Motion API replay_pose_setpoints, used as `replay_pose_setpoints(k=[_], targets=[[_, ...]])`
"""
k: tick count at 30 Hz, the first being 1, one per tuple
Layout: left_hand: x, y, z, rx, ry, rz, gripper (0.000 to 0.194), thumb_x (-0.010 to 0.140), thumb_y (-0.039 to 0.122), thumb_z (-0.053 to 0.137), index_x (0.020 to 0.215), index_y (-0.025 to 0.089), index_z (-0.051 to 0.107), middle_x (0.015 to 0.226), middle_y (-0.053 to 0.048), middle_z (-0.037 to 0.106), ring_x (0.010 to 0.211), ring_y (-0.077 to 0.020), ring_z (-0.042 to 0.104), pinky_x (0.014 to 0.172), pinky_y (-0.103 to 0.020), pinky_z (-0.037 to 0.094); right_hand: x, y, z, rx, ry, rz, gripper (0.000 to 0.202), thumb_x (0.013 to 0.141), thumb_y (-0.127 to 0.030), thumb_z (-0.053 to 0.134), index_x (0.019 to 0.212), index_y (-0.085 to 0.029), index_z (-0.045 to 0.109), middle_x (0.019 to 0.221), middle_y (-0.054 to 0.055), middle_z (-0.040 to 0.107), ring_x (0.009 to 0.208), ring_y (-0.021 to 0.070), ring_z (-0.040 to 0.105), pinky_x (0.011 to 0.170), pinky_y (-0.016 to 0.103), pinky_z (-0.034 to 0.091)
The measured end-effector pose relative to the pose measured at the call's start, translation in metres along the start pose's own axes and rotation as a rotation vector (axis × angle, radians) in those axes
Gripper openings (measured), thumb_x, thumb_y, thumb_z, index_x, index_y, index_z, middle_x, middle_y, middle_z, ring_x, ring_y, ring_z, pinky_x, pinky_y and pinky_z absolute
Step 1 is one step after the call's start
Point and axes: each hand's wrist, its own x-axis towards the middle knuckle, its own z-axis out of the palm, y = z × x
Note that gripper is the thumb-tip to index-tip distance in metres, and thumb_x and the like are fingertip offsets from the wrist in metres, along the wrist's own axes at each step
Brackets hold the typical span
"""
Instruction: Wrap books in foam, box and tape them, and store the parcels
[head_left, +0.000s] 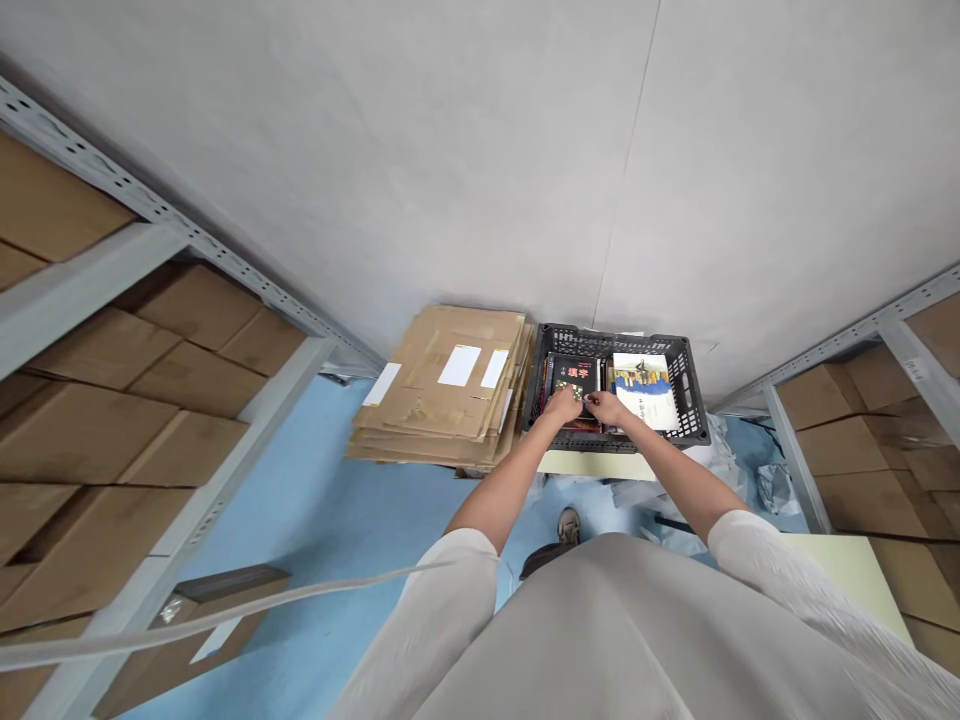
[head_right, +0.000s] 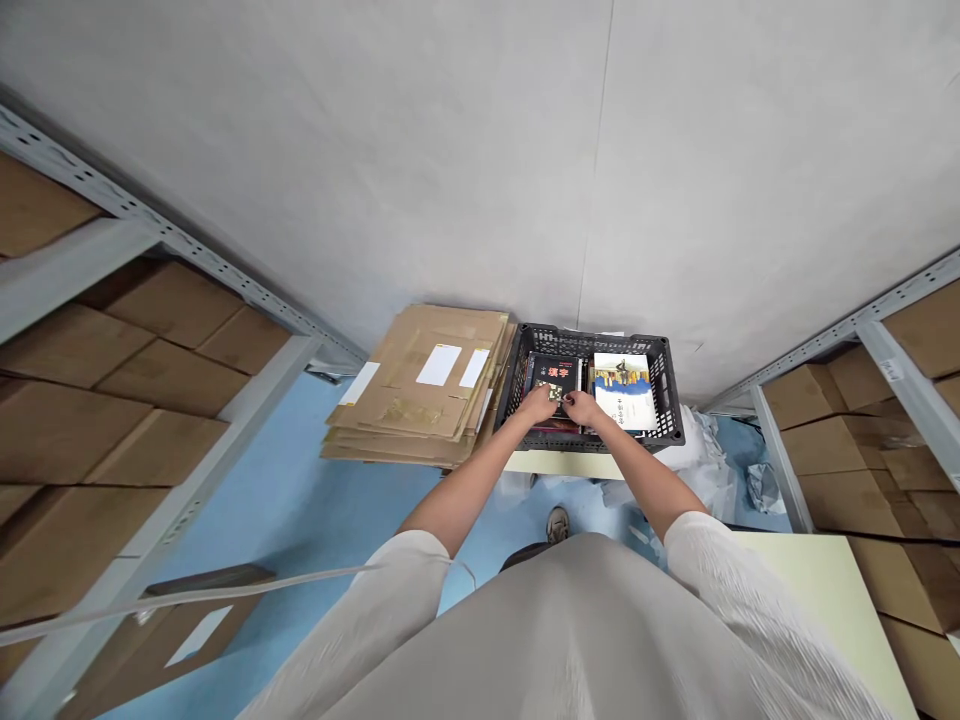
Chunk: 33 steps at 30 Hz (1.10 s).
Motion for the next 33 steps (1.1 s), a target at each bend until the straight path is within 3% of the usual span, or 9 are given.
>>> replay_pose_setpoints(k=[6, 12, 16, 19, 23, 27, 30, 33], targets=[[0.003, 0.003, 0.002, 0.004, 0.033, -0.081, 0.045, 0.095, 0.035, 0.07, 0.137, 0.019, 0.069, 0.152, -0.024, 0.062, 0.133, -0.037, 0.068, 0.108, -0.043, 0.052, 0.005, -0.001, 0.002, 0.012, -0.027, 0.027, 0.032, 0.102, -0.03, 0.064, 0.128, -0.019, 0.078, 0.135, 0.014, 0.078, 0.123, 0.0297, 0.073, 0.098, 0.03, 0.054], [0.003, 0.004, -0.006, -0.012, 0.084, -0.123, 0.051, 0.09, 0.029, 0.076, 0.139, 0.019, 0.07, 0.151, -0.024, 0.063, 0.13, -0.0382, 0.07, 0.107, -0.044, 0.053, 0.004, -0.003, -0.001, 0.002, -0.014, 0.026, 0.033, 0.096, -0.031, 0.071, 0.126, -0.018, 0.077, 0.13, 0.015, 0.079, 0.118, 0.0321, 0.073, 0.093, 0.032, 0.054], [0.003, 0.005, -0.012, -0.017, 0.089, -0.14, 0.041, 0.088, 0.023, 0.078, 0.129, 0.024, 0.075, 0.137, -0.017, 0.073, 0.131, -0.0354, 0.069, 0.106, -0.041, 0.053, 0.003, 0.001, -0.003, 0.027, 0.018, 0.003, 0.022, 0.093, -0.029, 0.073, 0.113, -0.02, 0.077, 0.118, 0.011, 0.081, 0.106, 0.0277, 0.072, 0.085, 0.029, 0.052], [0.001, 0.006, -0.012, -0.061, 0.139, -0.136, 0.039, 0.085, 0.02, 0.081, 0.123, 0.025, 0.077, 0.14, -0.014, 0.069, 0.128, -0.0307, 0.07, 0.107, -0.036, 0.052, 0.003, 0.003, -0.002, 0.053, 0.021, -0.011, 0.013, 0.092, -0.028, 0.07, 0.102, -0.02, 0.075, 0.106, 0.007, 0.08, 0.095, 0.023, 0.07, 0.08, 0.027, 0.049], [-0.001, 0.01, -0.017, -0.212, 0.218, -0.05, 0.039, 0.085, 0.011, 0.078, 0.122, 0.022, 0.076, 0.139, -0.013, 0.067, 0.119, -0.0253, 0.071, 0.109, -0.033, 0.052, 0.002, 0.006, -0.003, 0.119, 0.046, -0.04, 0.013, 0.092, -0.03, 0.066, 0.1, -0.02, 0.071, 0.098, 0.004, 0.076, 0.088, 0.0195, 0.066, 0.078, 0.026, 0.047], [0.0, 0.014, -0.034, -0.301, 0.312, 0.092, 0.037, 0.087, 0.006, 0.07, 0.12, 0.021, 0.076, 0.13, -0.011, 0.069, 0.121, -0.0251, 0.068, 0.116, -0.035, 0.048, 0.0, 0.01, -0.015, 0.265, 0.155, -0.025, 0.029, 0.098, -0.045, 0.061, 0.109, -0.019, 0.07, 0.095, 0.005, 0.077, 0.085, 0.0216, 0.068, 0.079, 0.03, 0.053], [0.0, 0.022, -0.045, -0.365, 0.344, 0.181, 0.035, 0.09, 0.007, 0.066, 0.12, 0.022, 0.076, 0.124, -0.009, 0.071, 0.12, -0.0237, 0.067, 0.113, -0.035, 0.05, -0.003, 0.014, -0.028, 0.445, 0.226, -0.055, 0.04, 0.103, -0.053, 0.054, 0.114, -0.019, 0.072, 0.101, 0.007, 0.08, 0.094, 0.0244, 0.072, 0.087, 0.035, 0.058], [-0.001, 0.036, -0.046, -0.434, 0.348, 0.242, 0.035, 0.09, 0.008, 0.066, 0.122, 0.021, 0.072, 0.126, -0.009, 0.071, 0.121, -0.0226, 0.067, 0.109, -0.034, 0.052, -0.01, 0.022, -0.043, 0.61, 0.32, -0.083, 0.044, 0.1, -0.054, 0.059, 0.12, -0.018, 0.074, 0.108, 0.009, 0.082, 0.104, 0.026, 0.075, 0.093, 0.038, 0.06]])
